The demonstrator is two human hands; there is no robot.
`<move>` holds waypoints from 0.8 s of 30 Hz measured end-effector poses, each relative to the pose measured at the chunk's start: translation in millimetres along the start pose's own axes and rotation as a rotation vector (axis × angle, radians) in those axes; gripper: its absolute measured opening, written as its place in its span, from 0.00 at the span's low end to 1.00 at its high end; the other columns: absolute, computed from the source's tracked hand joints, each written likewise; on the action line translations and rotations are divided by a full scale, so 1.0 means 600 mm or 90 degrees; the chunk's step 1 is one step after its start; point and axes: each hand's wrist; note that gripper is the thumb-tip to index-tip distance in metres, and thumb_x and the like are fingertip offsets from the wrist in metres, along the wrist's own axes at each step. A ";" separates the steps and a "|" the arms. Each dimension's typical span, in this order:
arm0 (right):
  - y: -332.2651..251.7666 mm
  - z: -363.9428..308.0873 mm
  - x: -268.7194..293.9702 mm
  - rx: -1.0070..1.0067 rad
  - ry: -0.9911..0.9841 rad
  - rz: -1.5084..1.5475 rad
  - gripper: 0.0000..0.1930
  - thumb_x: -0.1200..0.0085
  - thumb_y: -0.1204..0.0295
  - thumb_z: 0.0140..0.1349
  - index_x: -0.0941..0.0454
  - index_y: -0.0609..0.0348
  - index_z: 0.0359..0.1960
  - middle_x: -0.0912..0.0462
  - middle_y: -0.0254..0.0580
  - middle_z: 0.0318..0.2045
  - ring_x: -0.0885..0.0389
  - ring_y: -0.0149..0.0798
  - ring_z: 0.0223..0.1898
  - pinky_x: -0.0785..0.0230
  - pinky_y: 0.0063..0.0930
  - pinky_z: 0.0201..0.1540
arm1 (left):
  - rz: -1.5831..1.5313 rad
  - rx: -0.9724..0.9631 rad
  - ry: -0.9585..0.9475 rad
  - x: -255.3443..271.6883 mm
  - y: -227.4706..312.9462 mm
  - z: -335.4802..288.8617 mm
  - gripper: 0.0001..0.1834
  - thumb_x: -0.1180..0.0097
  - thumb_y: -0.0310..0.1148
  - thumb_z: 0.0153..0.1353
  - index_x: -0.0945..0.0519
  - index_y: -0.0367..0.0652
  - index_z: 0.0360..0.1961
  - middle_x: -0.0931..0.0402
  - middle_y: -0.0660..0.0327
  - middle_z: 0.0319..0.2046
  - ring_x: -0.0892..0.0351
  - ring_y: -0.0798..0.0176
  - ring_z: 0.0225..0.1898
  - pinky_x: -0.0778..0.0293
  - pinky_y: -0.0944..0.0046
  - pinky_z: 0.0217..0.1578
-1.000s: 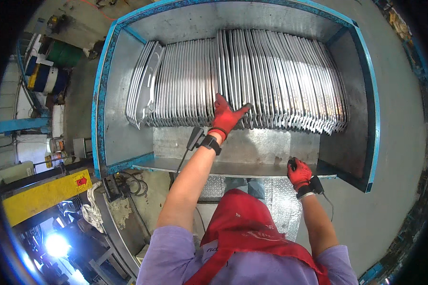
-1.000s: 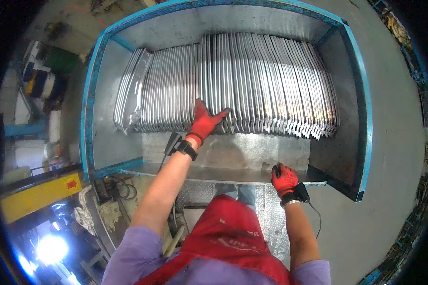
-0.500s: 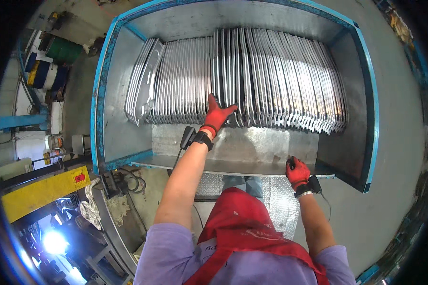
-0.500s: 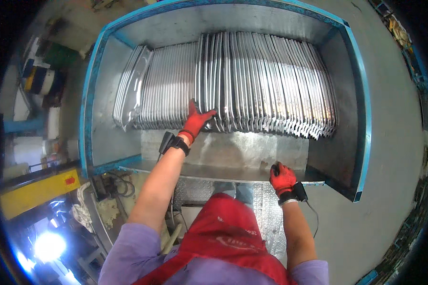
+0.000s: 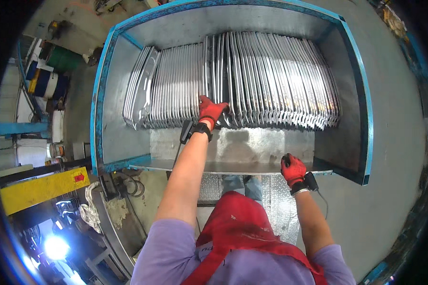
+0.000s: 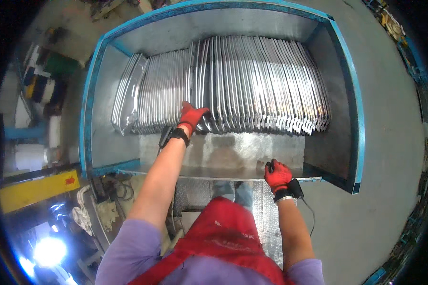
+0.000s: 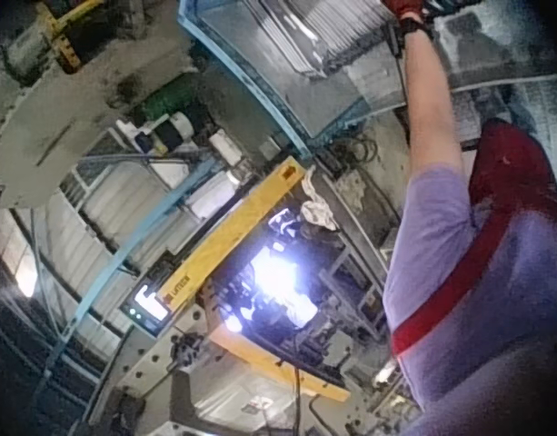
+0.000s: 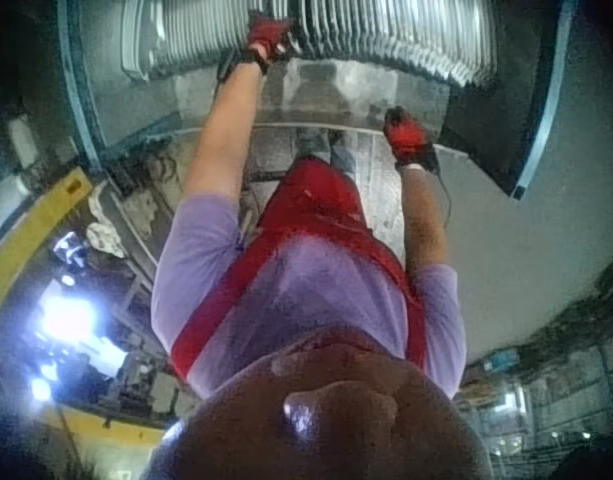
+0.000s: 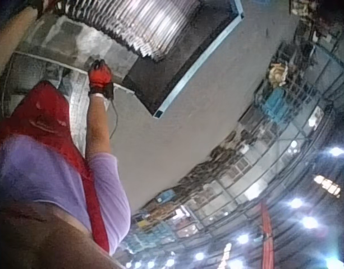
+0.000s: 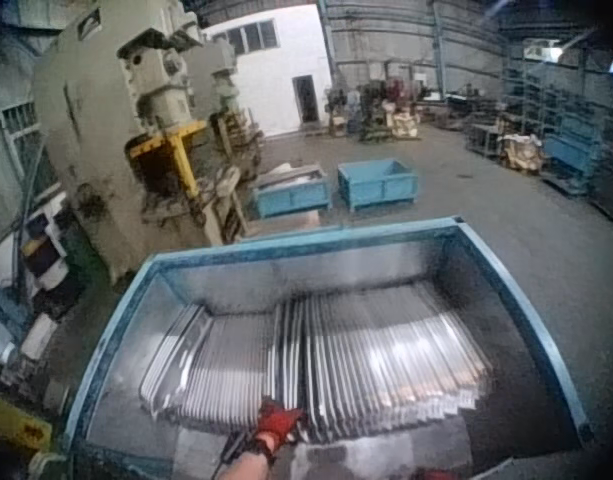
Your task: Operating a large industrial stamping press to shape metal parts from a bin.
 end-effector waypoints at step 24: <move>-0.379 0.067 -0.070 -0.073 -0.447 1.233 0.29 0.66 0.52 0.68 0.44 0.59 0.63 0.35 0.36 0.58 0.37 0.35 0.57 0.43 0.28 0.59 | -0.642 0.163 -0.357 0.235 -0.172 -0.386 0.19 0.45 0.37 0.56 0.29 0.43 0.48 0.24 0.64 0.34 0.22 0.67 0.37 0.24 0.66 0.34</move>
Point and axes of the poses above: each hand's wrist, its own z-axis towards the middle knuckle, its own x-axis out of the back of the hand, y = z × x
